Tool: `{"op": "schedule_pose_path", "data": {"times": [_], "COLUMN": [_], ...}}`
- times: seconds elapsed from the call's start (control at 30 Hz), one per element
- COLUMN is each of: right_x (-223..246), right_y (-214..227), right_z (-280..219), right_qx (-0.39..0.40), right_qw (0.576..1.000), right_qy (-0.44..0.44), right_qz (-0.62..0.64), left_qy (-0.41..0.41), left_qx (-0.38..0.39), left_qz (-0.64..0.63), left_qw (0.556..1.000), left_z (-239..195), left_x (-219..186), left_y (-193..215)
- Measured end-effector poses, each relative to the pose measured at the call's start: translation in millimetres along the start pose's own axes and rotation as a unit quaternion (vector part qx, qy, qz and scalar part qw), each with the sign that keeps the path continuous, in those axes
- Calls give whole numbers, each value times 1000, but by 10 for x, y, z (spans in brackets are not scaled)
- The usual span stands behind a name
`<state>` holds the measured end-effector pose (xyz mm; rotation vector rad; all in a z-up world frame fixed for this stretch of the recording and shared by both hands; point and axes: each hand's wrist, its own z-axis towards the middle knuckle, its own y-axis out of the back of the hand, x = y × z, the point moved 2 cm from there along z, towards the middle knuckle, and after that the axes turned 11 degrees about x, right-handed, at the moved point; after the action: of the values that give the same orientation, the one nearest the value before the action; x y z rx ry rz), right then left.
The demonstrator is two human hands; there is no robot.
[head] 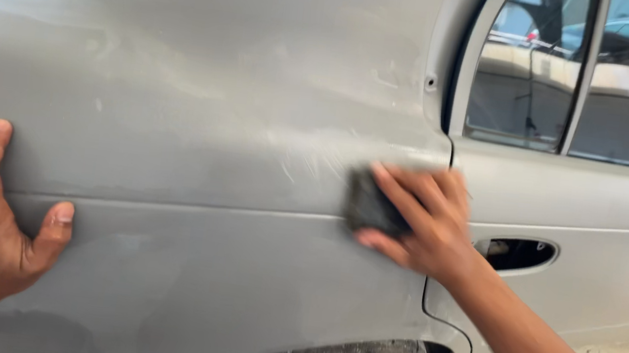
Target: The person sands the rear quarter panel of a silver car using a sanding block and water. They repeatedly rub the surface to smooth it and occasionally wipe the area with a cloth to check the progress.
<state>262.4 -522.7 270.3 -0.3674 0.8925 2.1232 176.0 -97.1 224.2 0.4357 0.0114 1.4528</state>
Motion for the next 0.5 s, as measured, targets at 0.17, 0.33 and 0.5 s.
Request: {"op": "schedule_pose_path", "data": {"times": [0.17,0.33,0.5], "right_x": [-163,37,88], "right_y": [-156,-95,-177], "right_z": [626,567,587], "right_qx": [1,19,18], "right_qw": [1000,999,999], "right_qy": [25,-1,46], "right_qz": [-5,30,12], "left_qy": [25,30,53], "left_qx": [6,12,0], "left_qz": [90,77,74], "left_qw": [996,997,996], "left_z": [-10,-14,0], "left_x": [14,-6,-32], "left_y": [33,36,42]}}
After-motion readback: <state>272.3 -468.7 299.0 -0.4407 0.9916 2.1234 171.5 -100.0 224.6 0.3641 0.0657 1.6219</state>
